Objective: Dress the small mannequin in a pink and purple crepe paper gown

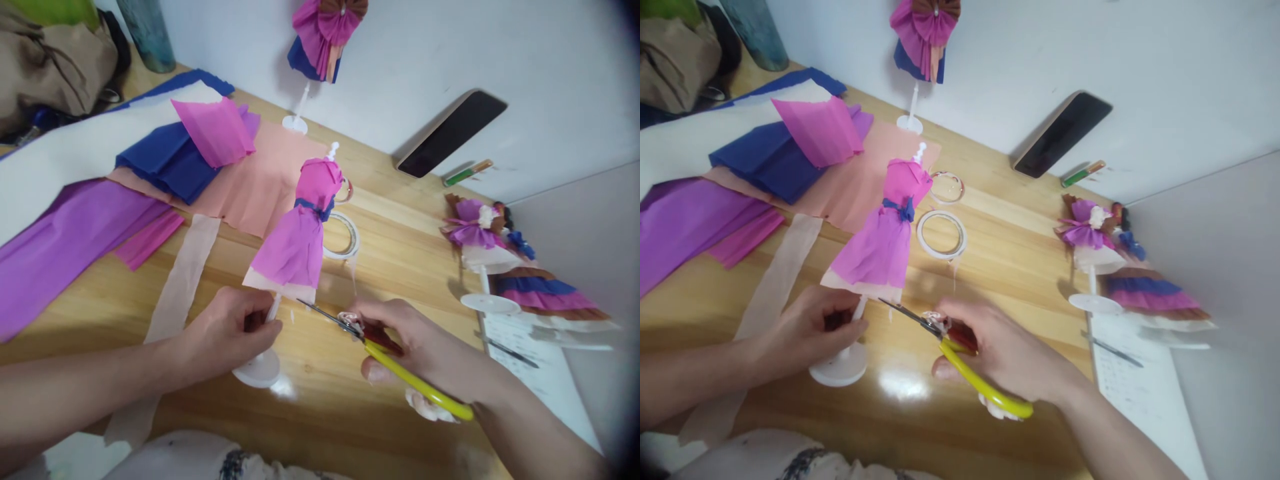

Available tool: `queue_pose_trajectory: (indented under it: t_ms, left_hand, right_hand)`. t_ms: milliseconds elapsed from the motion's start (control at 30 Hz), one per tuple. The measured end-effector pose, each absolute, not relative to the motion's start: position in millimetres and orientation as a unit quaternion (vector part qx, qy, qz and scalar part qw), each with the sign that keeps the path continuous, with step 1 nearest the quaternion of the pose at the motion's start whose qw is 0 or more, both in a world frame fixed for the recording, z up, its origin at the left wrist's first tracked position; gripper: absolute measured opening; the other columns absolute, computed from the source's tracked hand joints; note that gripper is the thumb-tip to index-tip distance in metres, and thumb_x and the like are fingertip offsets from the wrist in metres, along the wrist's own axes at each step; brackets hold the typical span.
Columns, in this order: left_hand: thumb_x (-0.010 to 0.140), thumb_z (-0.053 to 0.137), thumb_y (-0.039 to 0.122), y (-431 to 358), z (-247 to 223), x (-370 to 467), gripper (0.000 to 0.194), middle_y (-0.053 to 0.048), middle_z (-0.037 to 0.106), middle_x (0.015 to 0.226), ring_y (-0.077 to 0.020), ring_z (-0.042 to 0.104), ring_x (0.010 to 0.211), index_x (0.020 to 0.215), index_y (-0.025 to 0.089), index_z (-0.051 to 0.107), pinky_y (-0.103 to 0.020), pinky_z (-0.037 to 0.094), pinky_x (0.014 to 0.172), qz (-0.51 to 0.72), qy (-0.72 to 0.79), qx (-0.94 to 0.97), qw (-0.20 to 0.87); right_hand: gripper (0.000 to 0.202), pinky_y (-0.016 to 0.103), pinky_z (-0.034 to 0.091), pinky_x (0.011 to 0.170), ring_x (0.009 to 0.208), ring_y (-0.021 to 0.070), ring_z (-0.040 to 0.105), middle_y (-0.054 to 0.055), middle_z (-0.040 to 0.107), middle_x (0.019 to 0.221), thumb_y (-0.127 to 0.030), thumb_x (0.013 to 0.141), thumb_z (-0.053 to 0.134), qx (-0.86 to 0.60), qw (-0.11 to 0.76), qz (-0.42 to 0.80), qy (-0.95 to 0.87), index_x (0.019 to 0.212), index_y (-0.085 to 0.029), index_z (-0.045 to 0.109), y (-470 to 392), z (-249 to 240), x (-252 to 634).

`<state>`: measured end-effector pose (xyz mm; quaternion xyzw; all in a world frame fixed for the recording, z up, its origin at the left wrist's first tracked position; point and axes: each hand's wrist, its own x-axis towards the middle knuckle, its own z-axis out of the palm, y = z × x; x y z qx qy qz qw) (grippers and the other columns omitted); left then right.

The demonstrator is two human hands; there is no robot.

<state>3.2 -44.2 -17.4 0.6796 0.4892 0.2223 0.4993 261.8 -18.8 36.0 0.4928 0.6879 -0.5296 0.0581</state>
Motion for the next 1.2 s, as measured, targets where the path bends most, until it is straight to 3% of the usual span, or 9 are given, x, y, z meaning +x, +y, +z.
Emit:
queue_pose_trajectory:
  t_ms: [367,467,567,700,833,967,1067,1200]
  left_hand:
    - [0.076,0.047,0.022,-43,-16,3,0.029,0.007,0.032,0.051,-0.0061,0.031,0.048,0.052,0.019,0.032,-0.021,0.024,0.046,0.209,0.477,0.662,0.539]
    - [0.077,0.048,0.023,-42,-13,2,0.03,0.007,0.031,0.052,-0.0063,0.031,0.049,0.053,0.019,0.031,-0.021,0.024,0.047,0.196,0.466,0.648,0.569]
    - [0.079,0.049,0.025,-42,-13,2,0.03,0.007,0.032,0.053,-0.0068,0.031,0.05,0.054,0.019,0.033,-0.021,0.024,0.047,0.18,0.47,0.629,0.592]
    - [0.08,0.05,0.028,-42,-16,1,0.03,0.007,0.034,0.054,-0.0069,0.032,0.051,0.055,0.018,0.037,-0.021,0.024,0.047,0.177,0.481,0.602,0.612]
    - [0.084,0.052,0.039,-41,-15,0,0.032,0.007,0.034,0.054,-0.0065,0.031,0.048,0.062,0.019,0.041,-0.02,0.022,0.043,0.181,0.443,0.532,0.698]
    - [0.082,0.054,0.046,-38,-12,0,0.032,0.008,0.034,0.056,-0.0063,0.03,0.048,0.069,0.018,0.045,-0.019,0.022,0.042,0.193,0.417,0.463,0.758]
    - [0.08,0.055,0.048,-35,-9,-1,0.032,0.007,0.038,0.057,-0.0074,0.034,0.05,0.071,0.017,0.05,-0.019,0.024,0.043,0.2,0.448,0.465,0.736]
    - [0.081,0.053,0.044,-26,-6,-8,0.03,0.006,0.041,0.054,-0.0084,0.038,0.049,0.066,0.017,0.05,-0.02,0.026,0.044,0.194,0.524,0.534,0.634]
  right_hand:
    - [0.024,0.021,0.024,0.046,0.052,0.0081,0.031,-0.008,0.038,0.057,-0.037,0.075,0.075,0.473,0.041,-0.493,0.729,0.075,-0.02,0.058,-20,31,268]
    - [0.031,0.021,0.025,0.047,0.053,0.0086,0.03,-0.008,0.037,0.059,-0.042,0.071,0.078,0.458,0.071,-0.459,0.758,0.08,-0.02,0.058,-22,35,268]
    - [0.04,0.021,0.031,0.051,0.057,0.0101,0.038,-0.006,0.046,0.065,-0.044,0.063,0.083,0.455,0.102,-0.42,0.779,0.082,-0.021,0.055,-26,39,266]
    - [0.04,0.024,0.038,0.057,0.064,0.0143,0.049,-0.003,0.057,0.073,-0.038,0.062,0.084,0.451,0.105,-0.374,0.804,0.084,-0.022,0.054,-31,38,264]
    - [0.022,0.027,0.039,0.059,0.064,0.0161,0.053,-0.001,0.059,0.075,-0.024,0.073,0.07,0.435,0.104,-0.315,0.837,0.089,-0.022,0.056,-35,28,262]
    - [0.02,0.031,0.043,0.068,0.077,0.0206,0.057,0.005,0.061,0.083,-0.012,0.073,0.059,0.411,0.089,-0.249,0.873,0.092,-0.019,0.058,-40,15,257]
    - [0.021,0.033,0.044,0.071,0.08,0.0218,0.057,0.006,0.06,0.083,-0.012,0.074,0.058,0.42,0.057,-0.236,0.875,0.095,-0.018,0.059,-44,10,253]
    - [0.024,0.027,0.041,0.061,0.07,0.0169,0.055,0.003,0.059,0.081,-0.019,0.074,0.066,0.473,0.006,-0.295,0.83,0.096,-0.019,0.056,-50,7,252]
